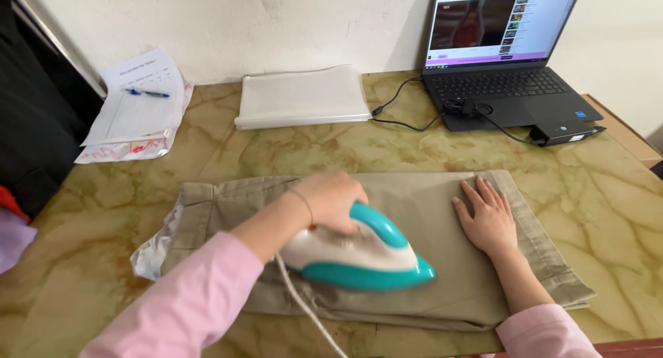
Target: Ironing a pair of beige trousers on a table using an electric iron.
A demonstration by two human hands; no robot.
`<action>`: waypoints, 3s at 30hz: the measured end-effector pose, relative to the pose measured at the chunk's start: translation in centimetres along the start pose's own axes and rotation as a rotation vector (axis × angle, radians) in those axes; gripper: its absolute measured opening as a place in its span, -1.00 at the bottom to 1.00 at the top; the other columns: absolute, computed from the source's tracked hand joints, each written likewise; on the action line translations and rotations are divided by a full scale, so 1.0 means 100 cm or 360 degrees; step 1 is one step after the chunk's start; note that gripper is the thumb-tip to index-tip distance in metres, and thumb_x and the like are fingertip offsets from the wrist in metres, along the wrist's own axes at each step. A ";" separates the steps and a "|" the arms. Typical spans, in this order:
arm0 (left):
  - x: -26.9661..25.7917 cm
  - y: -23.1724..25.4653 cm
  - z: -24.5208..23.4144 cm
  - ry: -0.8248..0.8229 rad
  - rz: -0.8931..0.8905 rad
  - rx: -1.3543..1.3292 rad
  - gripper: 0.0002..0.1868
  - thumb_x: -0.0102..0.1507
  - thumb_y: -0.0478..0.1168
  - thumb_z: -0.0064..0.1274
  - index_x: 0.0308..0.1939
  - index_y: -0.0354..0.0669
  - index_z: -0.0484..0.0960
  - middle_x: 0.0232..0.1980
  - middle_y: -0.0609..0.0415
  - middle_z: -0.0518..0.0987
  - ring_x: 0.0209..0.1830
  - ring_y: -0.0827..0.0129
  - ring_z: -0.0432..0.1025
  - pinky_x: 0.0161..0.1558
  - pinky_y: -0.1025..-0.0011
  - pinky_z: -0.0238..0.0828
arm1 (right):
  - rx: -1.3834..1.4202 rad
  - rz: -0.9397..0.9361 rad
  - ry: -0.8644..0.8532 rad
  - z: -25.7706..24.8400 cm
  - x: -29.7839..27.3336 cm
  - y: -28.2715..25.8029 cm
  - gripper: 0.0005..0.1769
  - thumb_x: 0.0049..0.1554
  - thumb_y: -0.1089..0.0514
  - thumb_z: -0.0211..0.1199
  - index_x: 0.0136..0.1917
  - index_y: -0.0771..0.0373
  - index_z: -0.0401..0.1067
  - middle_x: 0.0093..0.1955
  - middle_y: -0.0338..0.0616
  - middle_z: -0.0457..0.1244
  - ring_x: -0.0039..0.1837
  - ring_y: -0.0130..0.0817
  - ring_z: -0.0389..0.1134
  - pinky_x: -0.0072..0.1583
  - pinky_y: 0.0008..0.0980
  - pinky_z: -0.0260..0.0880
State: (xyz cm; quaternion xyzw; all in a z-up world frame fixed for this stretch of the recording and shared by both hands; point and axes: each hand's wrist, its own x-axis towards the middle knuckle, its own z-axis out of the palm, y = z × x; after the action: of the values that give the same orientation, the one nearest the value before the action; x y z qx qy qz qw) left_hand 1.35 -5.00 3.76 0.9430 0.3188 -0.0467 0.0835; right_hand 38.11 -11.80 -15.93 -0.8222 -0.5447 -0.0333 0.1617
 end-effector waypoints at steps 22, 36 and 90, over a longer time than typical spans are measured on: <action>0.007 0.001 0.000 -0.0030 -0.0118 -0.0096 -0.67 0.00 0.01 0.26 -0.18 0.13 0.84 -0.12 0.02 0.79 0.03 -0.03 0.68 0.08 0.03 0.64 | 0.0015 0.0033 0.0012 0.005 0.002 0.002 -0.30 0.39 -0.46 -0.09 0.67 -0.25 0.24 0.78 -0.15 0.02 0.80 -0.19 -0.06 0.74 0.00 -0.18; 0.083 -0.012 0.048 0.0437 -0.0534 -0.0087 -0.65 0.11 0.00 0.23 -0.20 -0.16 0.82 -0.26 -0.12 0.76 -0.11 -0.11 0.70 -0.10 -0.04 0.67 | -0.0001 0.0073 0.0026 0.006 0.002 0.000 -0.29 0.37 -0.47 -0.08 0.67 -0.27 0.23 0.78 -0.19 0.02 0.80 -0.21 -0.06 0.75 -0.02 -0.18; 0.054 -0.049 0.069 0.0720 -0.0937 0.0073 -0.92 0.11 -0.11 0.12 -0.39 0.04 0.65 -0.32 -0.03 0.68 -0.27 -0.15 0.61 -0.34 0.01 0.53 | 0.0151 0.0151 0.0038 -0.003 0.002 -0.009 -0.30 0.25 -0.39 0.02 0.57 -0.18 0.33 0.73 -0.33 0.04 0.77 -0.33 -0.08 0.76 -0.16 -0.26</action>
State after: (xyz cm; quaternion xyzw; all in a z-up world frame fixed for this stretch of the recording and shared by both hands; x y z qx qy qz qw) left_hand 2.41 0.81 -4.37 0.7990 0.5857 0.1339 -0.0272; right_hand 37.44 -11.42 -15.43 -0.8381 -0.5040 -0.0094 0.2083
